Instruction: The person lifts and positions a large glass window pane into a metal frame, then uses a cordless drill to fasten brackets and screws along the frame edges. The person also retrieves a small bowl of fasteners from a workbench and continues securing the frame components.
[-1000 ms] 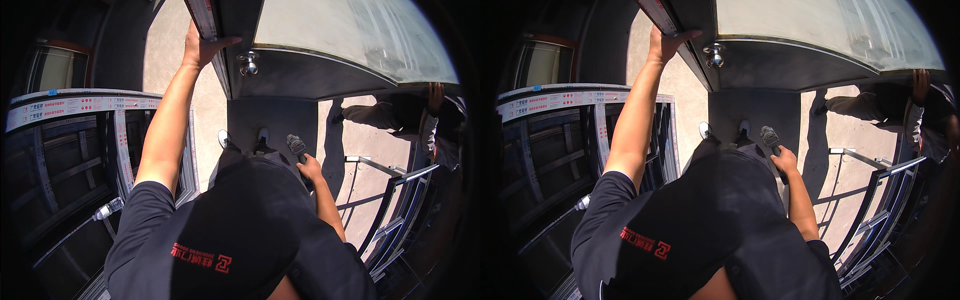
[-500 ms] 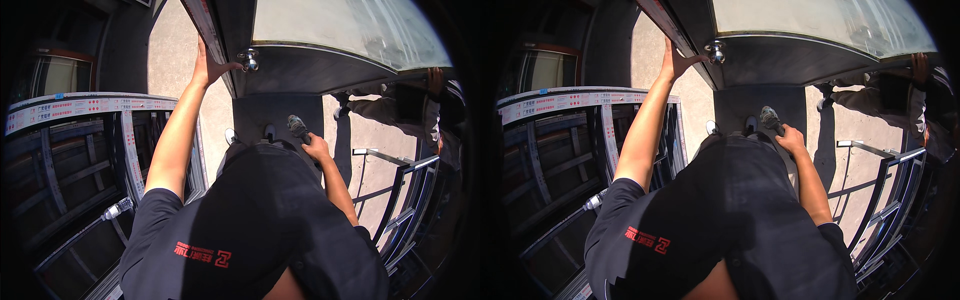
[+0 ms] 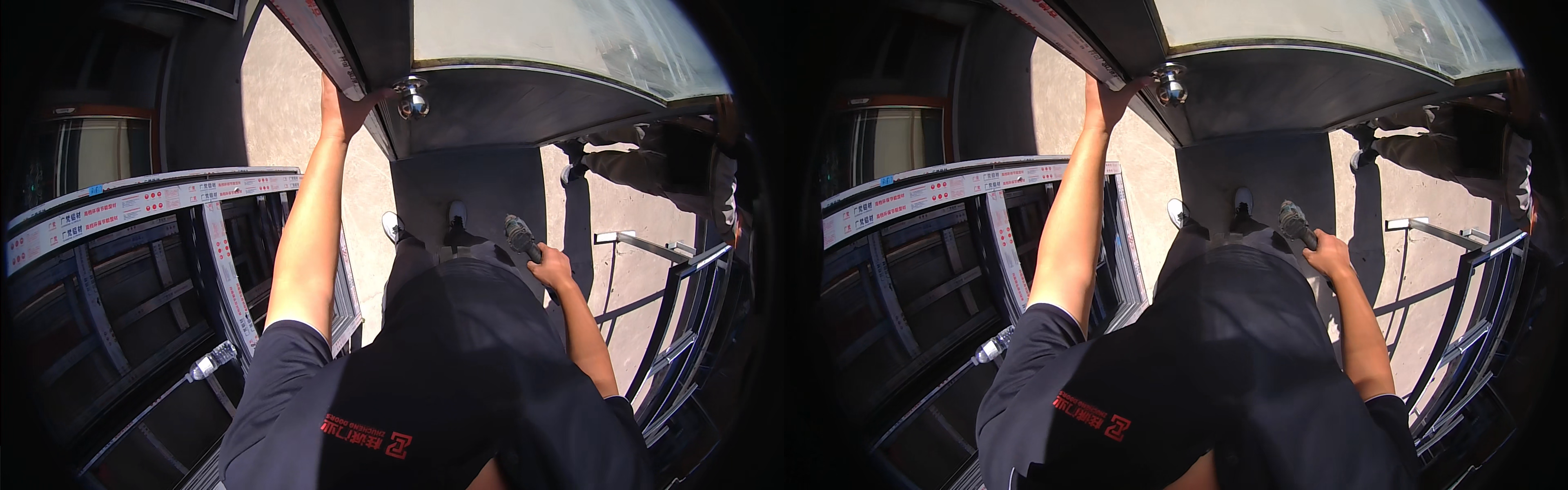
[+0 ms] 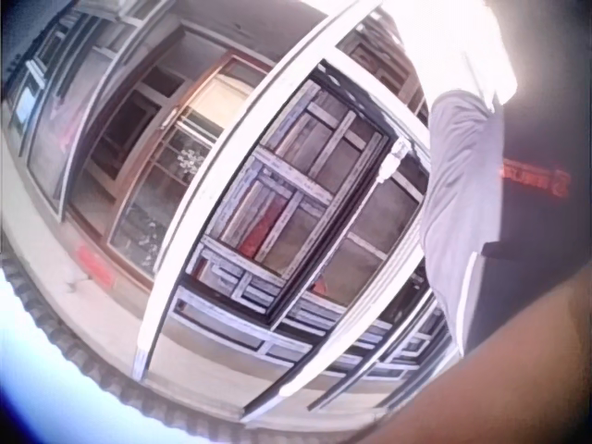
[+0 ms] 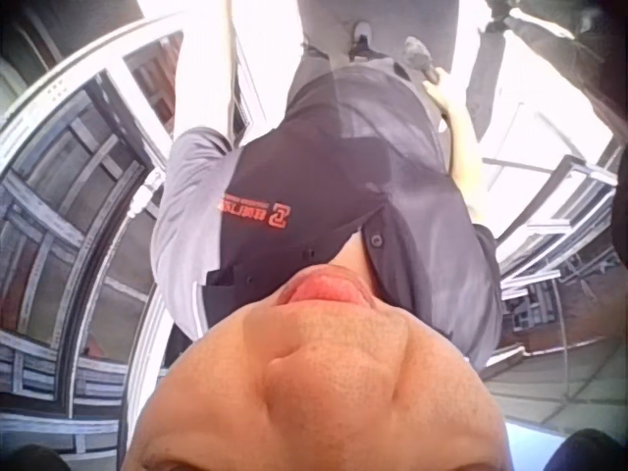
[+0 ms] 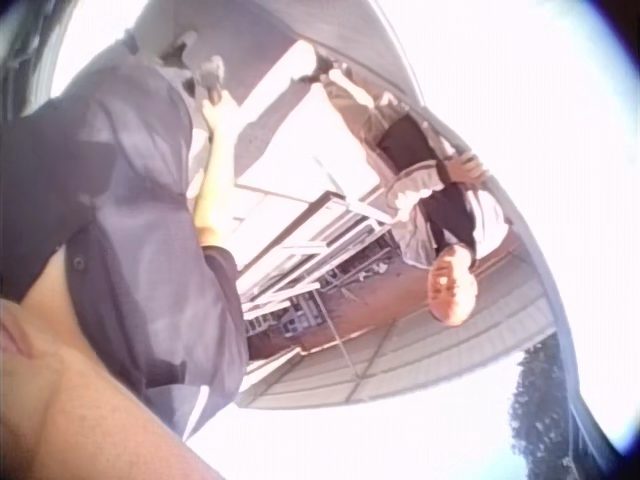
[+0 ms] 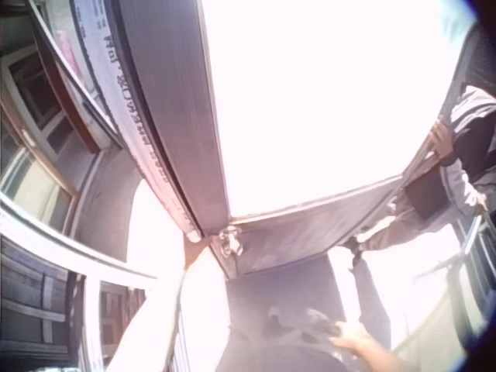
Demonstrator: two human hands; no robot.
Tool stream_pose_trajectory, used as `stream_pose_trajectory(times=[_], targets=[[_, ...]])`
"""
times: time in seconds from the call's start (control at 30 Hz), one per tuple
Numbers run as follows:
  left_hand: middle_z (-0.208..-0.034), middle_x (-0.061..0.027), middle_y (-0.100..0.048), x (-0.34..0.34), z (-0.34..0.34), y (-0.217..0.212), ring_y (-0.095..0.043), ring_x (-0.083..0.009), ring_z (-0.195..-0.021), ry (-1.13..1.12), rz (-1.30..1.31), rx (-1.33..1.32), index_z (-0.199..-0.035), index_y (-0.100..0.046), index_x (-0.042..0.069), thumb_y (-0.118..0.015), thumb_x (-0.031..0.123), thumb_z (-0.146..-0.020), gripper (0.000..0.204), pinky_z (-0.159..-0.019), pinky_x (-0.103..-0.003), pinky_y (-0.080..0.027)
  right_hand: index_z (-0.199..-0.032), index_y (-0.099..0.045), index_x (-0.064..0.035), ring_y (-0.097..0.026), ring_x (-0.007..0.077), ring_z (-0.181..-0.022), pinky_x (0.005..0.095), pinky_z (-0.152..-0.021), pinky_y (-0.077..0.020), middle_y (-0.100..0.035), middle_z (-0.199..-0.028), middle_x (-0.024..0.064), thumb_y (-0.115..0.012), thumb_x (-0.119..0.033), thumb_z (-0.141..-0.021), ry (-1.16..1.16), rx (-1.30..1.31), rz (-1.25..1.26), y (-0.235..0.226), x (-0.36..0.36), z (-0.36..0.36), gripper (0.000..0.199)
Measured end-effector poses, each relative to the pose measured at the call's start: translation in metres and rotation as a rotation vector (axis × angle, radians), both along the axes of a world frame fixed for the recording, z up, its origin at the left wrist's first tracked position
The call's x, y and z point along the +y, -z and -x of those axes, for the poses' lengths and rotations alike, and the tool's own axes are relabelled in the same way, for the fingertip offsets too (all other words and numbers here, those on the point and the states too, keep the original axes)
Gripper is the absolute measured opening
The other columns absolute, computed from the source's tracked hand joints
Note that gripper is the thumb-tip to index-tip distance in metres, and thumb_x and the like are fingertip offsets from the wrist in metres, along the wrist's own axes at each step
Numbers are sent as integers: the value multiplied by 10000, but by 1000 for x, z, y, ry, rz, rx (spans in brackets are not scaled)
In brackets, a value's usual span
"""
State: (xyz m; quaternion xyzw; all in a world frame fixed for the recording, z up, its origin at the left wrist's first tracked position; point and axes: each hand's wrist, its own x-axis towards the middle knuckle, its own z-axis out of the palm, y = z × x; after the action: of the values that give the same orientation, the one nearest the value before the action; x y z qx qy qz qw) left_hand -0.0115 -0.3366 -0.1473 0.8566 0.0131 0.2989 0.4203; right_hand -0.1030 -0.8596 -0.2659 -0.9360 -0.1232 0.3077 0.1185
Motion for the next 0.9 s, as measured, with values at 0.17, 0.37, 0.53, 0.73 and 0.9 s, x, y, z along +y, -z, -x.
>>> stream_pose_trajectory(times=[0.17, 0.37, 0.53, 0.73, 0.9], targets=[[-1268, -155, -599, 4, -1, 13, -581, -324, -1203, -26, -74, 28, -1334, -500, 14, -1010, 248, -551, 963, -1027, -432, -484, -969, -652, -69, -689, 402, -924, 491, -843, -532, -703, -856, 200, -733, -299, -757, 42, -9, -56, -6, 15, 4, 324], [-1090, -103, -708, 2, -4, 18, -675, -232, -1008, -29, -147, -62, -1189, -622, 0, -949, 135, -690, 612, -901, -354, -548, -1029, -720, -64, -705, 402, -866, 464, -805, -543, -724, -847, 204, -760, -314, -785, 175, 93, -288, -6, 61, 5, 352], [-1064, -88, -713, 8, -6, 26, -685, -221, -970, 0, -149, -107, -1172, -632, 0, -951, 143, -696, 591, -874, -344, -557, -1057, -721, -30, -723, 347, -863, 406, -822, -547, -742, -891, 169, -783, -238, -800, 222, 265, -635, -15, 114, -5, 337], [-1035, -73, -714, 15, -10, 35, -687, -212, -962, 45, -153, -172, -1158, -637, -2, -946, 122, -703, 564, -861, -339, -562, -1155, -672, -24, -683, 228, -888, 355, -837, -533, -709, -977, 126, -738, -112, -866, 58, 285, -913, -74, 179, -26, 309], [-1055, -73, -709, 15, -9, 39, -684, -209, -972, 66, -113, -156, -1173, -627, -6, -940, 104, -712, 568, -868, -339, -561, -1140, -691, -23, -694, 209, -854, 348, -835, -542, -733, -958, 106, -739, -102, -875, -63, 302, -1029, -104, 213, -58, 280]])
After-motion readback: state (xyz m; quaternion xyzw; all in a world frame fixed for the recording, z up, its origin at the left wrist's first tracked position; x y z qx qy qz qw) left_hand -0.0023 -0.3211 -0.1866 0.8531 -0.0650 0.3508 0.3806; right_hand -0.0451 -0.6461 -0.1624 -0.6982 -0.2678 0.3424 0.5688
